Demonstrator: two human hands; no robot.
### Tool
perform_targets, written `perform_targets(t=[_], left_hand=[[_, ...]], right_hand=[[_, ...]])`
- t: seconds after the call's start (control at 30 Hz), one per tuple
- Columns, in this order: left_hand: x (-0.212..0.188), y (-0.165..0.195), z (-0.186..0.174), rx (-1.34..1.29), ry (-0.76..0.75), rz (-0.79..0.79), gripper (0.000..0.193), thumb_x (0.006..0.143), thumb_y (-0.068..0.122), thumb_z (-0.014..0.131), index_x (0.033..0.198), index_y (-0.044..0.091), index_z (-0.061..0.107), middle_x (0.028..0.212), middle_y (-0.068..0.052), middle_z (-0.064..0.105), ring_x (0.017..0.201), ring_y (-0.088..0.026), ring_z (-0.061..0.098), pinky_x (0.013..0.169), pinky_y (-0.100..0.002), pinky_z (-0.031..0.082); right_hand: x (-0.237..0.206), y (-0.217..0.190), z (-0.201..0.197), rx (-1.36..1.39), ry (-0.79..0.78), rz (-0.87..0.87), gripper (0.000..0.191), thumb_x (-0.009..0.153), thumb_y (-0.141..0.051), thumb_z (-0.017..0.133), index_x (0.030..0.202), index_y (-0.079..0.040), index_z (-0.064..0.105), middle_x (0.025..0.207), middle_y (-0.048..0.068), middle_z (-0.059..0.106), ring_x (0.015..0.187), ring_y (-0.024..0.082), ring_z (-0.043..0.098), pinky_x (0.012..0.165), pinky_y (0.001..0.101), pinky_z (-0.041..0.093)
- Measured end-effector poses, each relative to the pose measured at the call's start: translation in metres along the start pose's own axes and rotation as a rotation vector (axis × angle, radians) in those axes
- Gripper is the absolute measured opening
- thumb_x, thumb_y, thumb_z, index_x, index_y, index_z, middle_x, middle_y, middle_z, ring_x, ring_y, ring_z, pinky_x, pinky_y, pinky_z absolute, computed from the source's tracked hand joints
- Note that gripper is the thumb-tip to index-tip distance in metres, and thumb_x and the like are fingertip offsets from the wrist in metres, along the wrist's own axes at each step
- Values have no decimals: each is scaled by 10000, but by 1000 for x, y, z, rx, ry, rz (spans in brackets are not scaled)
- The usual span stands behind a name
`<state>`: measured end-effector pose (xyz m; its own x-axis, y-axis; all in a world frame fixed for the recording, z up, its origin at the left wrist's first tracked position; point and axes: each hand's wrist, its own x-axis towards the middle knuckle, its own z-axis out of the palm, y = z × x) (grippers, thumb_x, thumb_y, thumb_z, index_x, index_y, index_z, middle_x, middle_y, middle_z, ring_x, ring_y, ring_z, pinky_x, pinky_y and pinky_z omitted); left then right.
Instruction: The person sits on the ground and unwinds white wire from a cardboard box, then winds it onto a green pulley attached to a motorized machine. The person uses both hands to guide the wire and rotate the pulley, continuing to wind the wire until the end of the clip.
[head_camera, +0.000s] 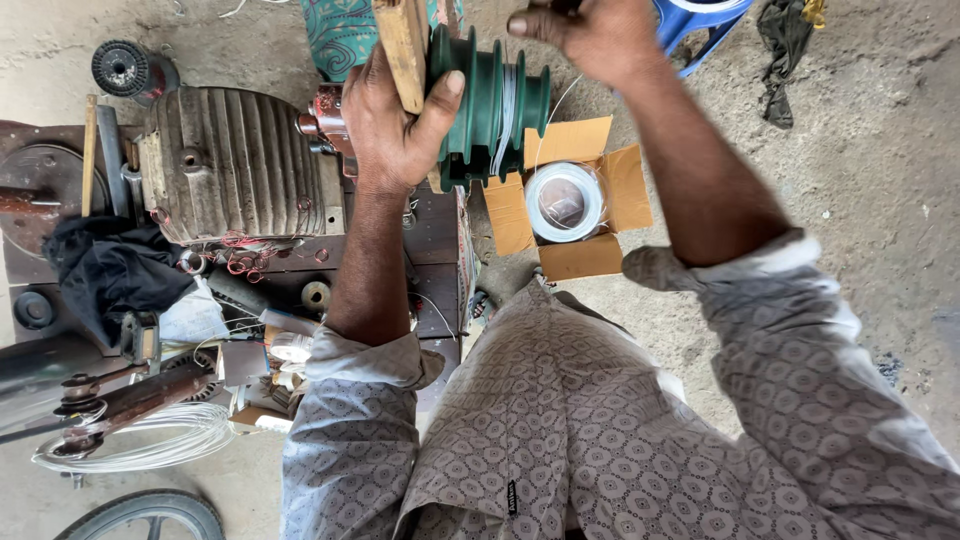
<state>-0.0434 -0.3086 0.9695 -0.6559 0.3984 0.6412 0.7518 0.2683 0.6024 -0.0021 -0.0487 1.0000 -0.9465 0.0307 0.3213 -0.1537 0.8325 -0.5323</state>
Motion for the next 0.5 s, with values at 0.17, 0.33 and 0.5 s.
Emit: perform_targets(t=[0.17, 0.33, 0.5], left_hand=[[3, 4, -1, -20, 21, 25, 538, 1036, 472, 705, 1299, 13, 612, 945, -81, 712, 888, -285, 714, 866, -460, 520], [4, 4, -2, -47, 5, -3, 512, 1040, 481, 715, 1261, 30, 618, 898, -76, 691, 872, -282, 721, 842, -448, 541], [1, 1, -2, -14, 5, -11, 457, 1032, 465, 725, 1189, 44, 638, 904, -82, 691, 848, -294, 708, 828, -461, 528]], right_hand=[[-51, 6, 90, 500, -34, 512, 124, 977, -133, 628, 934, -52, 712, 865, 89, 752, 789, 156, 705, 706, 310, 542], [-134, -29, 119, 585, -117, 608, 172, 935, -202, 752, 890, -38, 724, 753, 99, 718, 654, 185, 661, 587, 338, 499], [-150, -77, 46, -141, -120, -391, 140, 879, -211, 800, 875, -114, 698, 784, 31, 653, 697, 159, 650, 599, 332, 543]])
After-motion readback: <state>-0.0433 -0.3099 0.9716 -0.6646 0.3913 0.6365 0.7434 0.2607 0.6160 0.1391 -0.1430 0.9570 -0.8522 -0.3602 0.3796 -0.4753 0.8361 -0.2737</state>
